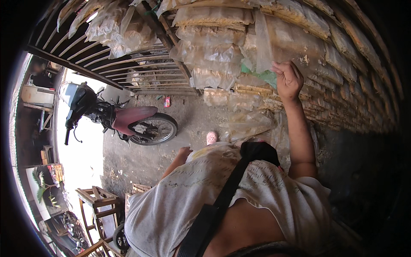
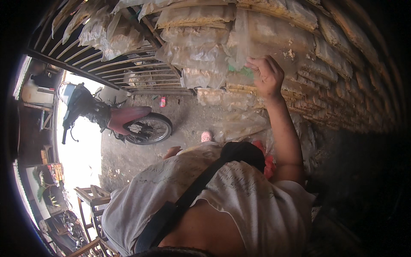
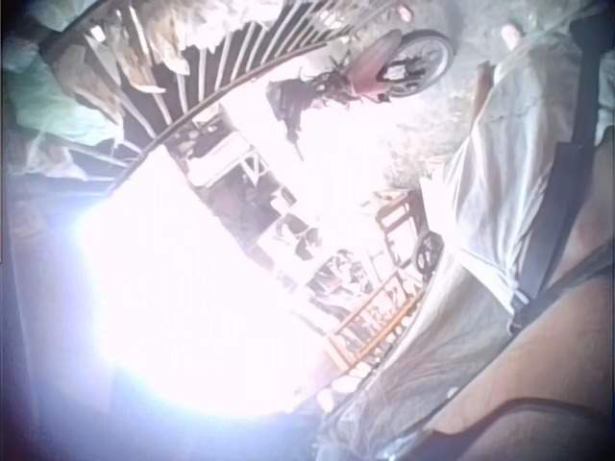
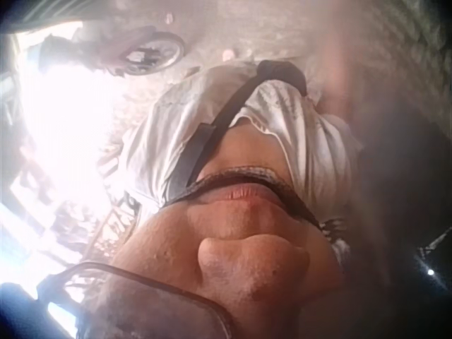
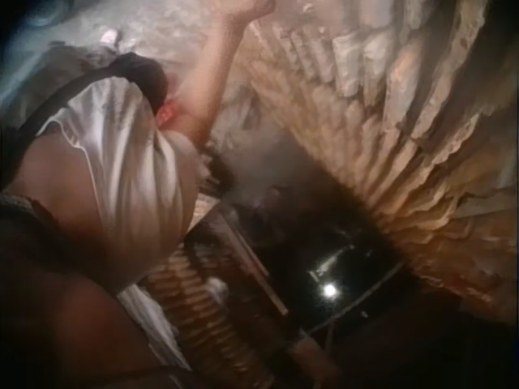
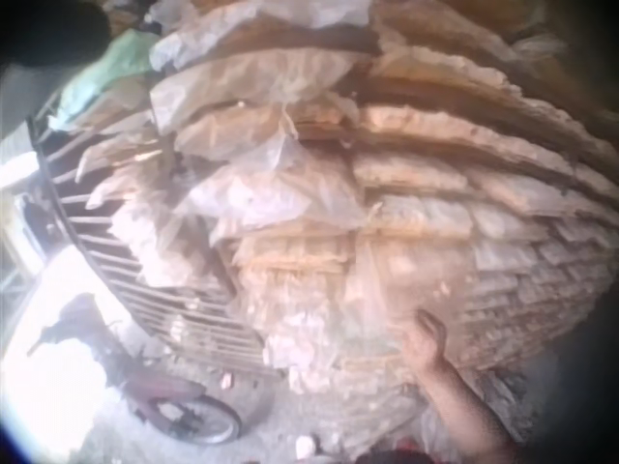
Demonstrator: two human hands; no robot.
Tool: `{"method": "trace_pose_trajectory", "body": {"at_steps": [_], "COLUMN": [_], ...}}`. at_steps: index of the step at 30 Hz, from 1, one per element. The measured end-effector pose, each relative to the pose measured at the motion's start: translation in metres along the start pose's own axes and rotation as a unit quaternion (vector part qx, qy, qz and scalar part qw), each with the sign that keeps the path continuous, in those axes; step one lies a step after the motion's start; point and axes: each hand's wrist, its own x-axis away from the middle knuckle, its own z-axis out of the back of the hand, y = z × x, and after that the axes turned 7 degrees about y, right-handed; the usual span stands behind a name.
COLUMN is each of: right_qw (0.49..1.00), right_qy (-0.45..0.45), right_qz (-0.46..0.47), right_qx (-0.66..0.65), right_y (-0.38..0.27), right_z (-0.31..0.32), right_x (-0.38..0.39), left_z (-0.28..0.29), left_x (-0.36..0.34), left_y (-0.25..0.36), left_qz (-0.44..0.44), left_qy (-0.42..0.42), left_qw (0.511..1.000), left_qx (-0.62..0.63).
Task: The person repeatedly lifts and adjusts plastic-wrapped flat packages stacked on a wooden rack, occasionally using a red plastic bag to separate layers. The person handles the packages one at a time, shifting them within the stack.
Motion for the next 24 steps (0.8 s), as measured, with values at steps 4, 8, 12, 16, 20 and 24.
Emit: {"method": "trace_pose_trajectory", "body": {"at_steps": [4,8,12,16,20,24], "right_qw": [0.999,0.998,0.988,0.987,0.824,0.749], "right_qy": [-0.004,-0.045,-0.146,-0.122,0.337,0.216], "right_qz": [-0.009,-0.007,-0.038,-0.089,-0.442,-0.566], "right_qx": [-0.043,-0.042,-0.038,-0.061,-0.106,-0.269], "right_y": [-0.007,-0.023,-0.032,-0.026,0.018,0.088], "right_z": [-0.031,-0.063,-0.068,-0.043,0.007,0.048], "right_x": [0.015,0.003,0.006,0.025,0.013,0.014], "left_z": [0.031,0.143,0.328,0.392,0.394,0.387], "left_x": [-0.005,-0.038,-0.033,-0.048,-0.059,-0.047], "left_y": [0.026,0.113,0.250,0.314,0.342,0.350], "left_qz": [0.373,0.152,-0.135,-0.137,-0.198,-0.250], "left_qy": [-0.004,0.116,0.144,0.112,0.158,0.181], "left_qw": [0.753,0.770,0.698,0.749,0.750,0.741], "left_qx": [0.543,0.609,0.689,0.639,0.611,0.596]}}
